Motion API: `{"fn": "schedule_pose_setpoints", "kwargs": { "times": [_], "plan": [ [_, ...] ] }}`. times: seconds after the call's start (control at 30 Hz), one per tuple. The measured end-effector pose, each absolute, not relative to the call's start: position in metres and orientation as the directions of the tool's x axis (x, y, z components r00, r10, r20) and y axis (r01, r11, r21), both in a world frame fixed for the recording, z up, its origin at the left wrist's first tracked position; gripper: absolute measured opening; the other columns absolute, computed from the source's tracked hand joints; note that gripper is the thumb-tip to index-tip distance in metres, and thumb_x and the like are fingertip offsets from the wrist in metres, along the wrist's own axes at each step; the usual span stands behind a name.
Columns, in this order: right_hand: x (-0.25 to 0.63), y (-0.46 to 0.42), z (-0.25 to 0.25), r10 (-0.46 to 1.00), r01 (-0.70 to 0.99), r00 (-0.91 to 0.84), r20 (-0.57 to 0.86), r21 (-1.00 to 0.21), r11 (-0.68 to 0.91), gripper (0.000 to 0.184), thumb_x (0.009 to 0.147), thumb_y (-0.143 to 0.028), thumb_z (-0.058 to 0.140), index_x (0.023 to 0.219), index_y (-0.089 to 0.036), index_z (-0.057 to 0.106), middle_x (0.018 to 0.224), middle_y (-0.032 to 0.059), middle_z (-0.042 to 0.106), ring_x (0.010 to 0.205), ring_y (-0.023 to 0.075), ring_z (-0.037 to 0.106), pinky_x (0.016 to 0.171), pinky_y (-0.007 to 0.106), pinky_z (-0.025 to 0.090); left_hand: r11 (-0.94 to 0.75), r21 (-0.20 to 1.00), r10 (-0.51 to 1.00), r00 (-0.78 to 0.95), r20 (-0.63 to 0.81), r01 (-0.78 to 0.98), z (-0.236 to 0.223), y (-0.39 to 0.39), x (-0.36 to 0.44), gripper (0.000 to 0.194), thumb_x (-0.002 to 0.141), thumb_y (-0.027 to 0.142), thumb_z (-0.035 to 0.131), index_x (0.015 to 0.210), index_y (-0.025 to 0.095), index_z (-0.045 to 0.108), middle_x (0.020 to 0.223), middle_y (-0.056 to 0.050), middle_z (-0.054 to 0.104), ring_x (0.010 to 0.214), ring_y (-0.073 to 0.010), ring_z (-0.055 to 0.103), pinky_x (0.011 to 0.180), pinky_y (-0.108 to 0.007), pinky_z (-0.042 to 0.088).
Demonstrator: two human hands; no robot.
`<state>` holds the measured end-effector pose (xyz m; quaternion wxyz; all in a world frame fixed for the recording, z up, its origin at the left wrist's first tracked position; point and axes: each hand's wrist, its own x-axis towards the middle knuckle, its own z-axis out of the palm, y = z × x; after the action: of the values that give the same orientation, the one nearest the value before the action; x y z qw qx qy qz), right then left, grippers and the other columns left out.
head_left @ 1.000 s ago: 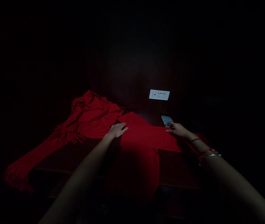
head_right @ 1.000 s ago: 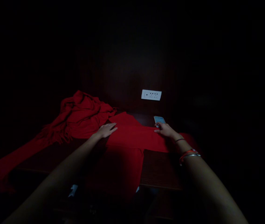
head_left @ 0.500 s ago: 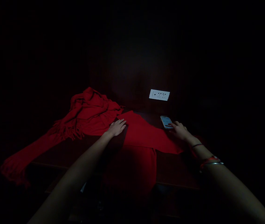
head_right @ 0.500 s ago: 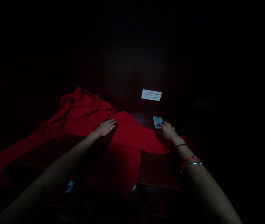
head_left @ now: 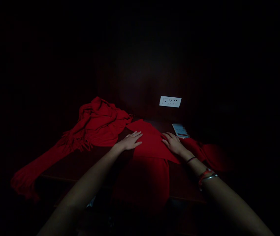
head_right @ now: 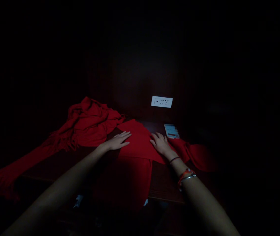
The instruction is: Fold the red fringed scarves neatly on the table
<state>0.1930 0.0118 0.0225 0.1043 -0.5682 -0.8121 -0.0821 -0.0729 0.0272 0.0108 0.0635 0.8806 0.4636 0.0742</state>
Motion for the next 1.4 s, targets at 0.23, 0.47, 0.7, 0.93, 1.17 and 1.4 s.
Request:
{"fn": "schedule_pose_setpoints", "kwargs": {
  "times": [0.23, 0.47, 0.7, 0.93, 1.17, 1.4],
  "plan": [
    [0.199, 0.017, 0.009, 0.964, 0.966, -0.218, 0.155, -0.105, 0.235, 0.047, 0.085, -0.042, 0.018, 0.123, -0.018, 0.035, 0.123, 0.0119, 0.04, 0.111, 0.0232, 0.036, 0.088, 0.042, 0.03, -0.44, 0.221, 0.856, 0.481, -0.188, 0.87, 0.018, 0.014, -0.064, 0.063, 0.078, 0.056, 0.023, 0.132, 0.025, 0.012, 0.138, -0.001, 0.003, 0.124, -0.027, 0.001, 0.096, -0.049, 0.012],
    [0.217, 0.026, 0.014, 0.977, 0.982, -0.125, 0.171, -0.121, 0.147, 0.042, 0.084, -0.038, 0.028, 0.118, -0.016, 0.036, 0.117, 0.0151, 0.043, 0.106, 0.0249, 0.041, 0.078, 0.037, 0.039, -0.68, 0.135, 0.733, 0.671, 0.111, 0.721, 0.019, 0.003, -0.048, 0.048, 0.084, 0.042, 0.023, 0.129, 0.025, 0.021, 0.138, 0.0, 0.004, 0.125, -0.0177, -0.001, 0.1, -0.04, 0.008],
    [0.221, 0.024, 0.027, 0.934, 0.972, -0.176, 0.31, -0.094, 0.215, 0.037, 0.081, -0.023, 0.035, 0.117, -0.016, 0.037, 0.109, 0.0128, 0.048, 0.095, 0.0215, 0.048, 0.08, 0.031, 0.036, -0.705, 0.235, 0.685, 0.728, -0.015, 0.669, 0.017, -0.001, -0.034, 0.057, 0.08, 0.054, 0.025, 0.13, 0.028, 0.018, 0.138, 0.0, 0.009, 0.125, -0.0199, 0.006, 0.1, -0.038, 0.013],
    [0.233, 0.022, 0.037, 0.883, 0.983, -0.149, 0.444, -0.028, 0.18, 0.04, 0.082, -0.027, 0.032, 0.121, -0.018, 0.035, 0.112, 0.0138, 0.042, 0.095, 0.0248, 0.045, 0.079, 0.036, 0.034, -0.703, 0.226, 0.691, 0.723, -0.011, 0.675, 0.014, 0.0, -0.035, 0.06, 0.078, 0.058, 0.026, 0.13, 0.028, 0.017, 0.138, 0.0, 0.008, 0.125, -0.0216, 0.004, 0.1, -0.04, 0.011],
    [0.201, -0.001, 0.042, 0.839, 0.921, -0.375, 0.394, 0.055, 0.386, 0.044, 0.081, -0.036, 0.035, 0.124, -0.026, 0.033, 0.125, 0.0098, 0.033, 0.113, 0.0283, 0.027, 0.092, 0.047, 0.02, -0.673, 0.149, 0.737, 0.643, 0.205, 0.724, 0.025, -0.005, -0.038, 0.057, 0.08, 0.055, 0.027, 0.13, 0.029, 0.018, 0.139, 0.001, -0.004, 0.124, -0.024, -0.006, 0.1, -0.041, 0.006],
    [0.171, -0.021, 0.026, 0.847, 0.854, -0.518, -0.122, -0.135, 0.502, 0.065, 0.075, -0.06, 0.026, 0.131, -0.029, 0.016, 0.138, 0.0051, 0.013, 0.124, 0.0289, 0.005, 0.095, 0.053, 0.011, -0.559, 0.211, 0.805, 0.586, -0.093, 0.802, 0.011, 0.008, -0.046, 0.064, 0.078, 0.06, 0.022, 0.132, 0.027, 0.01, 0.138, -0.003, 0.0, 0.124, -0.0254, -0.003, 0.098, -0.045, 0.01]
  ]
}}
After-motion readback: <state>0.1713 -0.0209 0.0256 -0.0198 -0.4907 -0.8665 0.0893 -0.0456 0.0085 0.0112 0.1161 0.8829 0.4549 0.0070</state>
